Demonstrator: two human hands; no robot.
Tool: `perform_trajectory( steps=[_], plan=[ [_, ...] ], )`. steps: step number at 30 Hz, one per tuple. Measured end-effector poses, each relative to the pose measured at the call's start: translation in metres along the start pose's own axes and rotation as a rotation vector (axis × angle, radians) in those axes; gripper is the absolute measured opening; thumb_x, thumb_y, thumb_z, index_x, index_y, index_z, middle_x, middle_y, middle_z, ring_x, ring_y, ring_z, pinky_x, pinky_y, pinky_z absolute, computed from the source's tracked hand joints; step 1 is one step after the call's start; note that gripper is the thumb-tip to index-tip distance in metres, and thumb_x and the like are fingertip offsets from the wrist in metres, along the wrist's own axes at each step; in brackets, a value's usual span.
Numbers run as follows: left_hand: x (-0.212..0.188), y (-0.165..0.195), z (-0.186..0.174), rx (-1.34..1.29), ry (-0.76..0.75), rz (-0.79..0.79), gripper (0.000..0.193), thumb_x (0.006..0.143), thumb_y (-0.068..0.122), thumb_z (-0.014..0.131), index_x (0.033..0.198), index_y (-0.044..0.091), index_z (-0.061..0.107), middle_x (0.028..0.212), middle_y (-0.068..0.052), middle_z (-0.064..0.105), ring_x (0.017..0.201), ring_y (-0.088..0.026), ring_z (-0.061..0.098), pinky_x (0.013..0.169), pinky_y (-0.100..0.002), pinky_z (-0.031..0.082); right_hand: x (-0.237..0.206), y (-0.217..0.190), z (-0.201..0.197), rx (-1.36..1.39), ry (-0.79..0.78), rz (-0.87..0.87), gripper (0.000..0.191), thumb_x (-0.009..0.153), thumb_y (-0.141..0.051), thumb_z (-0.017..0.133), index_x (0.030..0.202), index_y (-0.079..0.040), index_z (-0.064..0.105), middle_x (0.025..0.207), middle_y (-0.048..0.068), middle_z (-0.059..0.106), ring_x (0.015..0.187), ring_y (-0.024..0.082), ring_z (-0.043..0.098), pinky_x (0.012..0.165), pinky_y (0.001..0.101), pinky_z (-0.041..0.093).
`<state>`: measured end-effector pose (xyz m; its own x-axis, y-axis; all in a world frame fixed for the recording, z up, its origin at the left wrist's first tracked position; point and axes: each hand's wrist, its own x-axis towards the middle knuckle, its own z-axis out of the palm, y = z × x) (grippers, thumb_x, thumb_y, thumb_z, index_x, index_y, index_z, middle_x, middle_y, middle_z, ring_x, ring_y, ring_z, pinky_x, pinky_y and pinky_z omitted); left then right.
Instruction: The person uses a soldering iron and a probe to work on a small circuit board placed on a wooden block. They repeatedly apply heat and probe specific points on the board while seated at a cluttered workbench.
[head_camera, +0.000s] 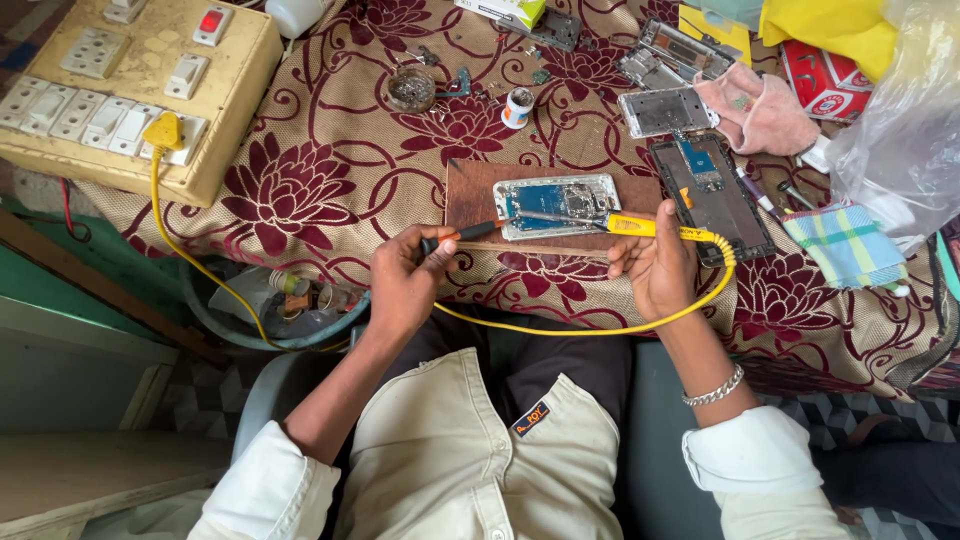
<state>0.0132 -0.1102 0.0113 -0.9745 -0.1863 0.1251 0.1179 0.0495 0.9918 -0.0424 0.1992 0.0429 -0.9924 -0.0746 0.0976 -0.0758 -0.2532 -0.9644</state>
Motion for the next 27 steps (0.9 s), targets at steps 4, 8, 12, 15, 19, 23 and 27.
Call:
perform_trajectory(
  steps=[4, 8, 12, 15, 19, 23, 27],
  plan=[
    [-0.0014, 0.0008, 0.0011, 0.013, 0.006, -0.002, 0.023, 0.095, 0.016, 0.071, 0.113, 0.002, 0.074, 0.070, -0.002, 0.071, 0.054, -0.004, 0.055, 0.050, -0.023, 0.041, 0.0002, 0.0001, 0.0003, 0.005, 0.005, 0.009, 0.068, 0.109, -0.061, 0.043, 0.109, 0.004, 0.064, 0.075, 0.015, 0.067, 0.058, 0.021, 0.064, 0.056, 0.0315, 0.055],
    [-0.0024, 0.0012, 0.0014, 0.027, 0.025, -0.018, 0.023, 0.095, 0.016, 0.071, 0.114, 0.002, 0.074, 0.070, -0.003, 0.072, 0.055, -0.004, 0.056, 0.049, -0.023, 0.041, -0.0005, 0.0016, 0.0019, 0.012, 0.029, -0.037, 0.070, 0.107, -0.062, 0.042, 0.112, 0.003, 0.066, 0.075, 0.014, 0.068, 0.058, 0.020, 0.063, 0.056, 0.0305, 0.054],
    [-0.0031, 0.0010, 0.0011, 0.059, 0.038, -0.028, 0.023, 0.095, 0.016, 0.070, 0.113, 0.002, 0.074, 0.071, -0.004, 0.073, 0.057, -0.004, 0.059, 0.050, -0.023, 0.042, -0.0008, 0.0018, 0.0032, 0.017, 0.030, -0.036, 0.070, 0.108, -0.062, 0.042, 0.110, 0.004, 0.065, 0.075, 0.015, 0.068, 0.057, 0.021, 0.064, 0.055, 0.0307, 0.054],
    [-0.0033, 0.0009, 0.0014, 0.039, 0.045, -0.005, 0.022, 0.095, 0.014, 0.071, 0.113, 0.001, 0.074, 0.071, -0.005, 0.074, 0.059, -0.005, 0.061, 0.051, -0.023, 0.043, -0.0003, 0.0013, 0.0038, 0.019, 0.033, -0.040, 0.070, 0.109, -0.061, 0.042, 0.110, 0.005, 0.065, 0.075, 0.015, 0.068, 0.057, 0.021, 0.063, 0.054, 0.0309, 0.054],
    [-0.0030, 0.0024, 0.0013, 0.041, 0.052, 0.018, 0.022, 0.095, 0.014, 0.071, 0.112, 0.000, 0.073, 0.072, -0.006, 0.074, 0.062, -0.004, 0.065, 0.052, -0.023, 0.045, -0.0002, 0.0016, 0.0045, 0.016, 0.043, -0.048, 0.068, 0.109, -0.060, 0.042, 0.110, 0.004, 0.065, 0.075, 0.015, 0.068, 0.057, 0.021, 0.063, 0.054, 0.0312, 0.054],
    [-0.0041, 0.0059, 0.0017, 0.067, 0.068, -0.007, 0.022, 0.095, 0.015, 0.071, 0.111, 0.000, 0.074, 0.071, -0.006, 0.074, 0.060, -0.005, 0.065, 0.050, -0.024, 0.043, -0.0002, 0.0016, 0.0045, 0.007, 0.035, -0.046, 0.068, 0.109, -0.061, 0.042, 0.107, 0.003, 0.065, 0.073, 0.014, 0.067, 0.056, 0.021, 0.063, 0.054, 0.0308, 0.054],
    [-0.0070, 0.0072, 0.0043, 0.059, 0.085, 0.012, 0.023, 0.094, 0.016, 0.073, 0.111, 0.000, 0.074, 0.070, -0.005, 0.074, 0.060, -0.004, 0.064, 0.050, -0.023, 0.044, -0.0010, 0.0039, 0.0023, 0.010, 0.037, -0.044, 0.068, 0.109, -0.061, 0.042, 0.107, 0.003, 0.065, 0.072, 0.015, 0.067, 0.056, 0.021, 0.063, 0.055, 0.0310, 0.053]
  ],
)
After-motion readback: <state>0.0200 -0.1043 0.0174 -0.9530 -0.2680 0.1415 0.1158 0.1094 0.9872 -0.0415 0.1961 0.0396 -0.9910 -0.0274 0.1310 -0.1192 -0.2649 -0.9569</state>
